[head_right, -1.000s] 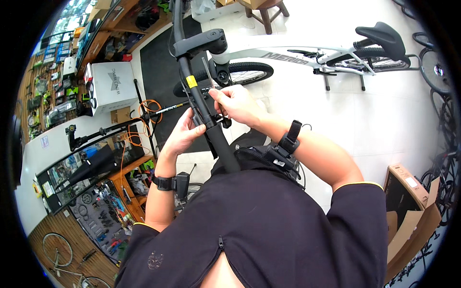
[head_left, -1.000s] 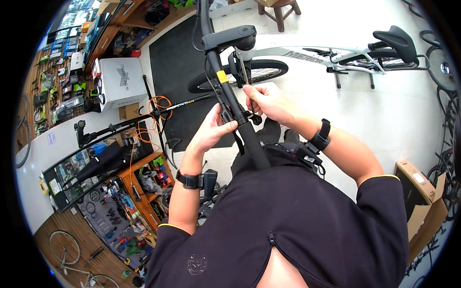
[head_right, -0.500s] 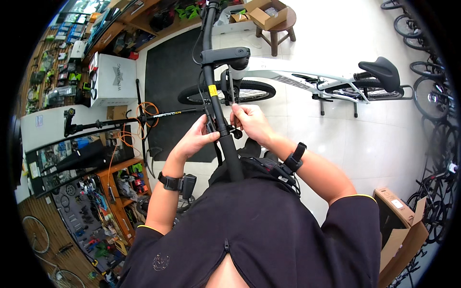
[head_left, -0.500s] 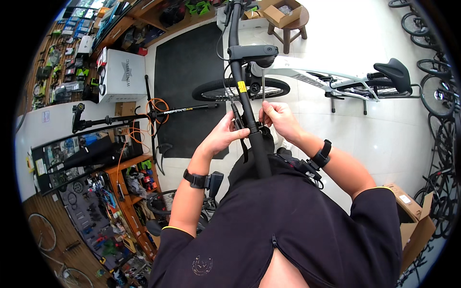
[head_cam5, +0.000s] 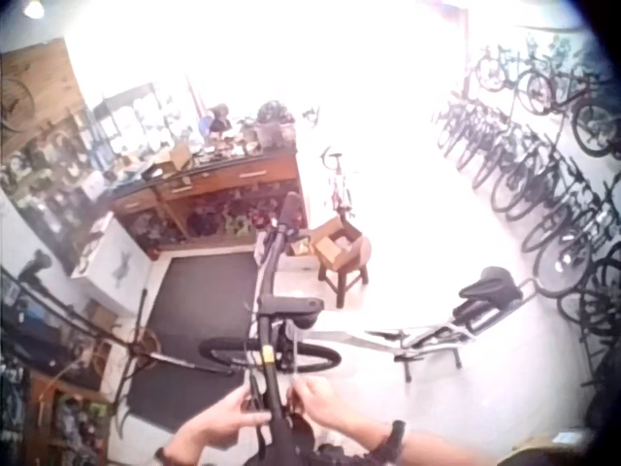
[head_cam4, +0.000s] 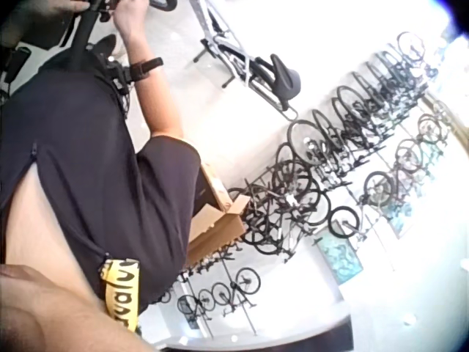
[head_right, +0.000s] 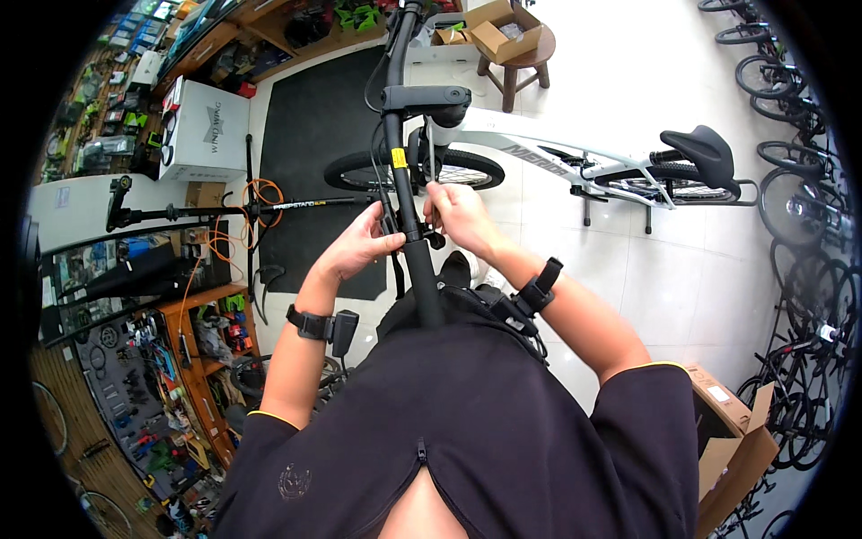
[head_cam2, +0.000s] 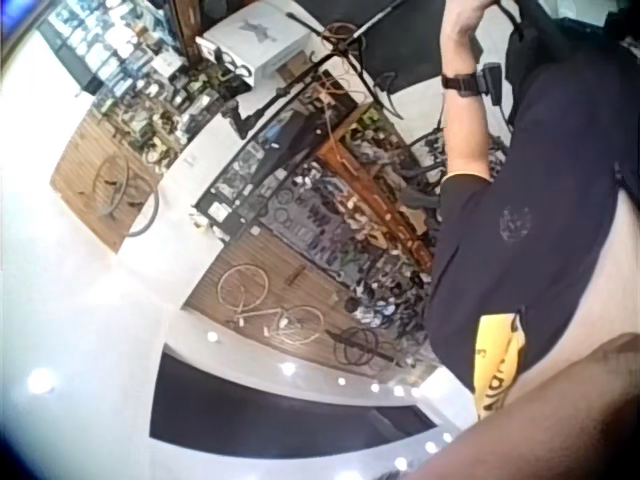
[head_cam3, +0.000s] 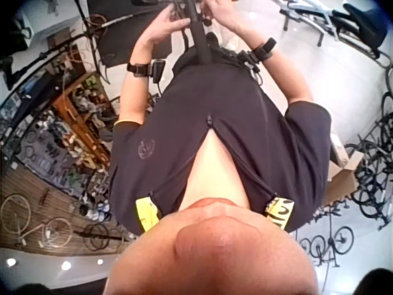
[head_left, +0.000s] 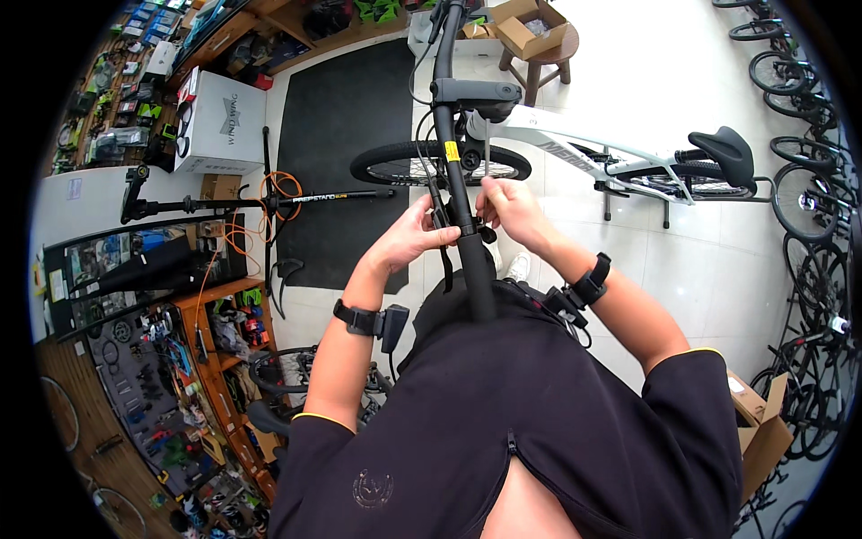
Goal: The person uses a hex key to loosen and tighten screws on the bicycle handlebars and stem, then turns a clamp on the bike frame by hand.
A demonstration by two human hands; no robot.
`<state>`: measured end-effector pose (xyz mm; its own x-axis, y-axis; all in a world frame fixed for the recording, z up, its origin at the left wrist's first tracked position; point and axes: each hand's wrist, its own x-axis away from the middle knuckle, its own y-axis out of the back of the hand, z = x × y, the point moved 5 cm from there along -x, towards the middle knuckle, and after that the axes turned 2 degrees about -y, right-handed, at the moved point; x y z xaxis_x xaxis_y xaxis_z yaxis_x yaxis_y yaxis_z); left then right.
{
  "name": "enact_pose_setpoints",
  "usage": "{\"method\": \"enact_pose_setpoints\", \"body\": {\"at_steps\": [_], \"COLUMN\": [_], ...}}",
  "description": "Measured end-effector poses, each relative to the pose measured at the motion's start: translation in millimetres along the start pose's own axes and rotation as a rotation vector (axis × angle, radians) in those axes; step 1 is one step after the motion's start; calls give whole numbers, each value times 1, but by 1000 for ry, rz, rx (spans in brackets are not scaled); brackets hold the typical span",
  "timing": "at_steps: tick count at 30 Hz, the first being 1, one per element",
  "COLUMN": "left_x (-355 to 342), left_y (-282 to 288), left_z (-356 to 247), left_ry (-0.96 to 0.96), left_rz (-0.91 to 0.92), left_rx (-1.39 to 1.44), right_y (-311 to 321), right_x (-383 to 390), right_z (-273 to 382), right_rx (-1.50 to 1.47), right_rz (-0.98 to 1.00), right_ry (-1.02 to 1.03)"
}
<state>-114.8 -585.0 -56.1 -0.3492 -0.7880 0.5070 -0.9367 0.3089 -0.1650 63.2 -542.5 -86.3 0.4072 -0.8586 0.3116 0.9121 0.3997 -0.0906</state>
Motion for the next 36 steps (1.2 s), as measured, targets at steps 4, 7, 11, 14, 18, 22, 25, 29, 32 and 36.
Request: {"method": "enact_pose_setpoints", "body": {"at_steps": [4,7,11,14,18,22,25,29,32,36], "left_x": [3,5,5,2,3,3,6,7,7,7], "left_y": [-5,-3,-6,-4,-5,-6,-8,-10,-9,-10], "left_z": [-1,4,-4,7,7,7,5,3,3,3], "left_ry": [16,52,58,20,14,15,10,27,13,15], "left_rz": [0,-16,-21,-2,-2,2,0,-4,4,1], "left_rx": [-24,-33,-51,19,14,4,32,22,29,47], "right_y": [12,21,53,71,95,102,96,86,80,79], "right_x": [6,12,32,61,79,89,95,106,110,111], "right_z": [20,33,48,60,43,17,16,33,41,44], "right_rx": [532,634,696,708,697,258,-1,-86,-127,-124], "right_rz": [-169,-325,-383,-383,-194,16,198,392,443,458], "right_ry": [447,394,456,473,325,35,14,55,74,107]}}
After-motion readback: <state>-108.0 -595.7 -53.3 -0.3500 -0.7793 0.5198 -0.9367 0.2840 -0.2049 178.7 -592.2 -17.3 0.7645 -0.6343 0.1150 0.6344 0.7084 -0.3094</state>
